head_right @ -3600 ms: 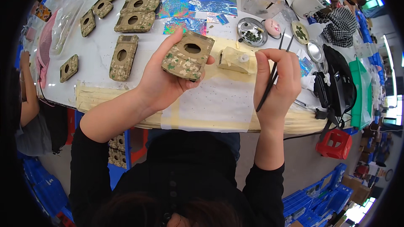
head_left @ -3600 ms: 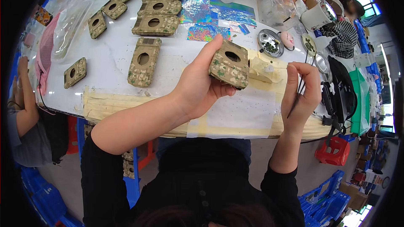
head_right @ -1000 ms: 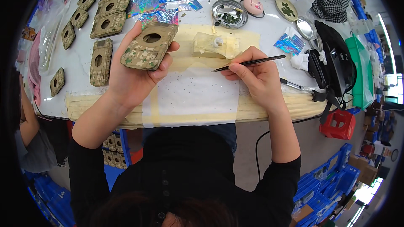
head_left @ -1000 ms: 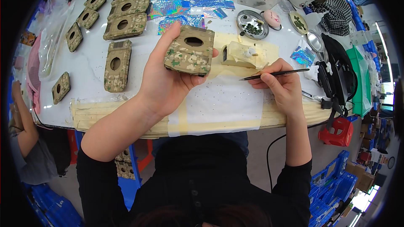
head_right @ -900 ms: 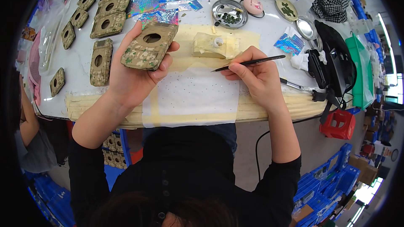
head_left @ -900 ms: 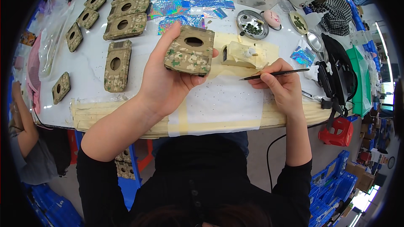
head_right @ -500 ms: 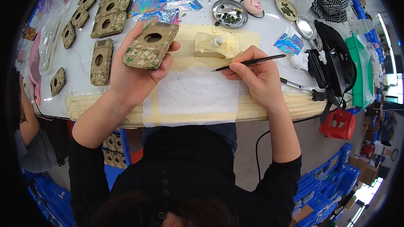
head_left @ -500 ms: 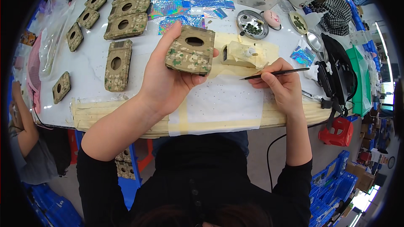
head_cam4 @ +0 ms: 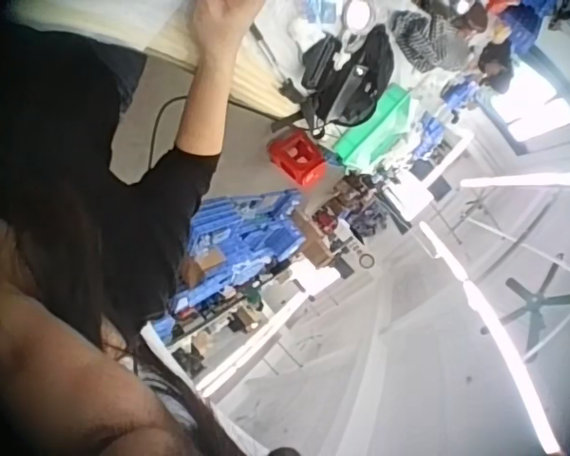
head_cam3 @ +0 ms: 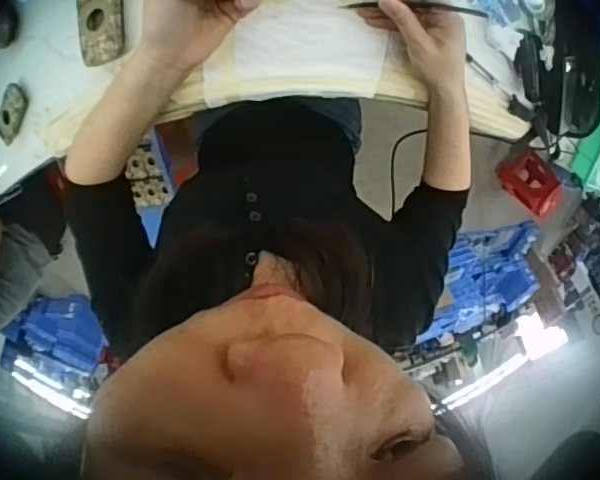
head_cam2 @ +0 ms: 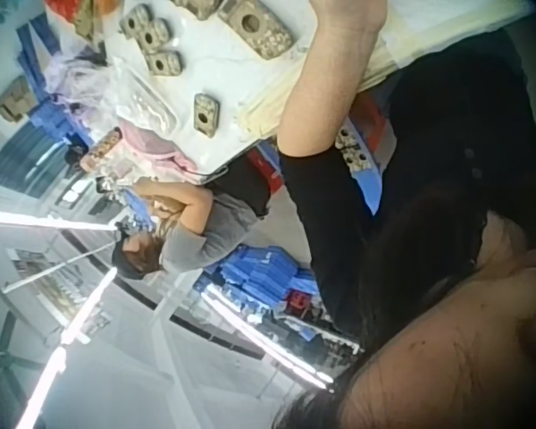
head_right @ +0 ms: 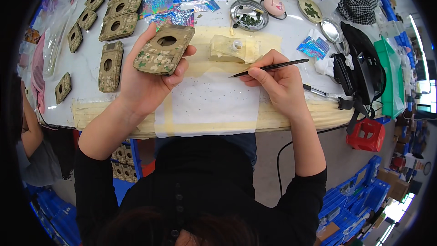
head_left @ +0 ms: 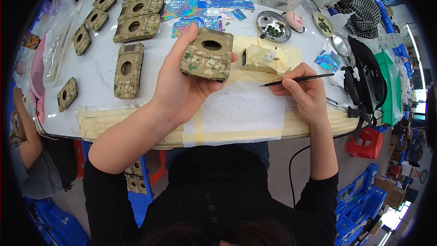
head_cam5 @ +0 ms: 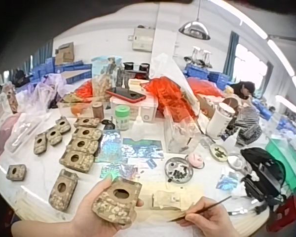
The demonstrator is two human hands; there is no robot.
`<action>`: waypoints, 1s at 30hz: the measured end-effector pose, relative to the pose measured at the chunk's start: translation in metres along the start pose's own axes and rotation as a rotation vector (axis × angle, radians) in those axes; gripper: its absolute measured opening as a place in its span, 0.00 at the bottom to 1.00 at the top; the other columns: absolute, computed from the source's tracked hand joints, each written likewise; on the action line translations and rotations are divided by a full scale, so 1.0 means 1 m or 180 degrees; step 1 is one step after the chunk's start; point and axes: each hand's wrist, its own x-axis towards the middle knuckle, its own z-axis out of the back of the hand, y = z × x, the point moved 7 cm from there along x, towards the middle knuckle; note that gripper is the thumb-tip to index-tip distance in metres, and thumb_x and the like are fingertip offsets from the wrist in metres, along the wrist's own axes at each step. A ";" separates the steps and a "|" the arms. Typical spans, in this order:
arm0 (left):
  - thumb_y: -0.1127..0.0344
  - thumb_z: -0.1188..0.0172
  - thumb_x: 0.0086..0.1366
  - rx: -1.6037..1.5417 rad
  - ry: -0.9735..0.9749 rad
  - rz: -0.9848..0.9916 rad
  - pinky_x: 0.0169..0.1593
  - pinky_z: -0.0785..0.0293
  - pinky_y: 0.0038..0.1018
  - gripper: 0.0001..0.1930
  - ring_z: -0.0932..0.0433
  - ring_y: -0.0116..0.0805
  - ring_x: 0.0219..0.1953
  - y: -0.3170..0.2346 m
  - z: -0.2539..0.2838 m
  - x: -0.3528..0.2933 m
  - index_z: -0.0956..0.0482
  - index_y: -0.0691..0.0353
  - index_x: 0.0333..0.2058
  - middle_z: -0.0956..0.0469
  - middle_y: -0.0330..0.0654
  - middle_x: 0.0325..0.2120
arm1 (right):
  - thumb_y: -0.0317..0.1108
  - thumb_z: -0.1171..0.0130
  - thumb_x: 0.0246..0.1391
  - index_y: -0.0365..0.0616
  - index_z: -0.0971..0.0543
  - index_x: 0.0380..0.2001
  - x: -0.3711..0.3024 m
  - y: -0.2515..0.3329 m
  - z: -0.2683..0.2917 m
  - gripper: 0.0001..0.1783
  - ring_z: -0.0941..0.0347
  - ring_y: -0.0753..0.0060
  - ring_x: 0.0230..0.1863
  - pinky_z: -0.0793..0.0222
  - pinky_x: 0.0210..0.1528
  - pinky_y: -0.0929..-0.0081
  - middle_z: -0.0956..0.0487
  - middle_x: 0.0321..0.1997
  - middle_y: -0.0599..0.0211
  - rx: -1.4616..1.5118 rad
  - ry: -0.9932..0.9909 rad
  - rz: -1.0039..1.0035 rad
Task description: Detailing and assembling small model tank parts using tweezers and a pen.
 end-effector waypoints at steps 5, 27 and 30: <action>0.44 0.56 0.66 0.0011 -0.0032 -0.0008 0.25 0.28 0.22 0.23 0.26 0.28 0.25 0.001 0.001 0.001 0.32 0.60 0.44 0.23 0.49 0.33 | 0.25 0.49 0.58 0.35 0.31 0.32 0.000 0.000 0.001 0.04 0.21 0.65 0.36 0.21 0.36 0.76 0.24 0.33 0.60 0.0036 0.0005 -0.0022; 0.44 0.56 0.66 -0.0022 0.0012 -0.0020 0.25 0.28 0.22 0.23 0.25 0.28 0.26 0.000 0.000 0.000 0.32 0.60 0.44 0.23 0.49 0.34 | 0.26 0.47 0.57 0.36 0.30 0.31 0.000 0.001 0.000 0.04 0.22 0.72 0.36 0.23 0.37 0.79 0.25 0.31 0.64 0.0119 -0.0025 -0.0129; 0.44 0.56 0.65 -0.0033 0.0025 -0.0023 0.25 0.28 0.22 0.23 0.25 0.28 0.26 0.000 -0.001 0.000 0.32 0.60 0.44 0.23 0.49 0.34 | 0.26 0.47 0.57 0.36 0.30 0.31 0.000 0.000 0.000 0.04 0.22 0.72 0.36 0.23 0.37 0.79 0.24 0.31 0.64 0.0127 -0.0024 -0.0127</action>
